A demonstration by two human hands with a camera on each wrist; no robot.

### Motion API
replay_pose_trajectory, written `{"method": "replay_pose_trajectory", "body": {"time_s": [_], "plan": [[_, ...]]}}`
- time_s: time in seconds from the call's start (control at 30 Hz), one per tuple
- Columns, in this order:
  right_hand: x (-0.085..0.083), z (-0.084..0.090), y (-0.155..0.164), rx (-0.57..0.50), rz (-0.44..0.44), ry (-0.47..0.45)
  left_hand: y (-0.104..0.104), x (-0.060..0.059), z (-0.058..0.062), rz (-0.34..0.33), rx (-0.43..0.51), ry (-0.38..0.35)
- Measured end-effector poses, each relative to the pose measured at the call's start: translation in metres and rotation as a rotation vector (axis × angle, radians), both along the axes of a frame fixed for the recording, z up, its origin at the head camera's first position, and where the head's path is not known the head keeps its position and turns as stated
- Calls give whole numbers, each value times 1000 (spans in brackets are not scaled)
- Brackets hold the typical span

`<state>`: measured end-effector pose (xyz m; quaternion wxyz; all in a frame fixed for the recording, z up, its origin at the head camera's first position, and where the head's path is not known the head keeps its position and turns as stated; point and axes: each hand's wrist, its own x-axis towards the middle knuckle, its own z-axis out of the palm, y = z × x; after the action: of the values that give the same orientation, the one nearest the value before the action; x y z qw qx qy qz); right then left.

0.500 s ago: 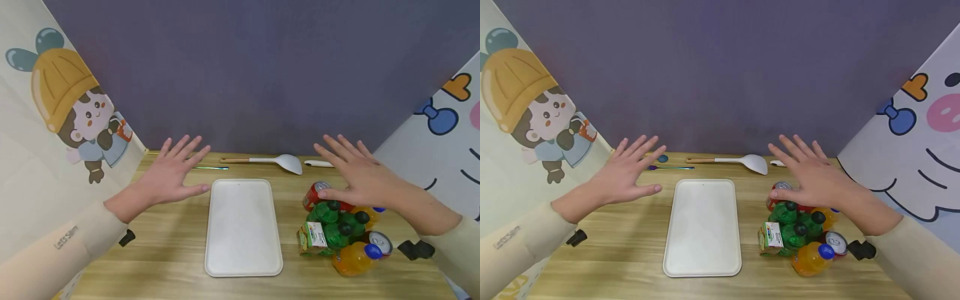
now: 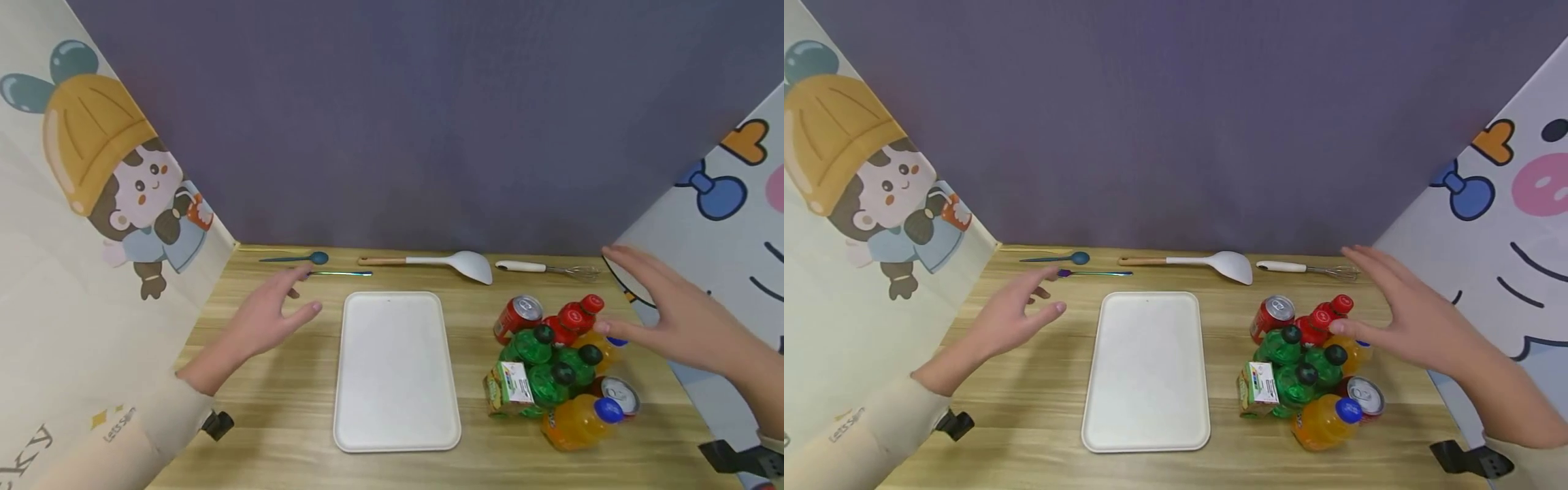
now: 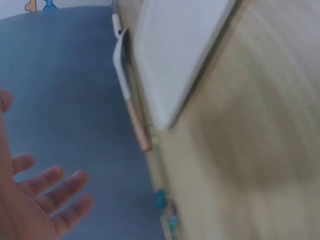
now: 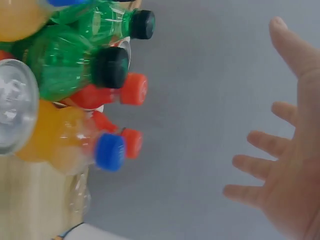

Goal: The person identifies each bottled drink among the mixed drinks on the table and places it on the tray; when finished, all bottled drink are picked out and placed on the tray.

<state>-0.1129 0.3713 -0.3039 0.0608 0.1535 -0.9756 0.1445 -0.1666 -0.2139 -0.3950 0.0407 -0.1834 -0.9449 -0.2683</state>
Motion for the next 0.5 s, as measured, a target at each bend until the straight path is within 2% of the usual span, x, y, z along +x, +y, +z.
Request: {"method": "replay_pose_trajectory", "body": {"time_s": [0.13, 0.27, 0.5], "plan": [[12, -17, 17, -100, -43, -34, -2, 2, -28, 8, 135, -139], [24, -35, 30, -127, -88, -53, 0, 4, -55, 36, 224, -259], [33, -59, 42, -153, -150, -90, 8, 7, -87, 65, 340, -403]]}}
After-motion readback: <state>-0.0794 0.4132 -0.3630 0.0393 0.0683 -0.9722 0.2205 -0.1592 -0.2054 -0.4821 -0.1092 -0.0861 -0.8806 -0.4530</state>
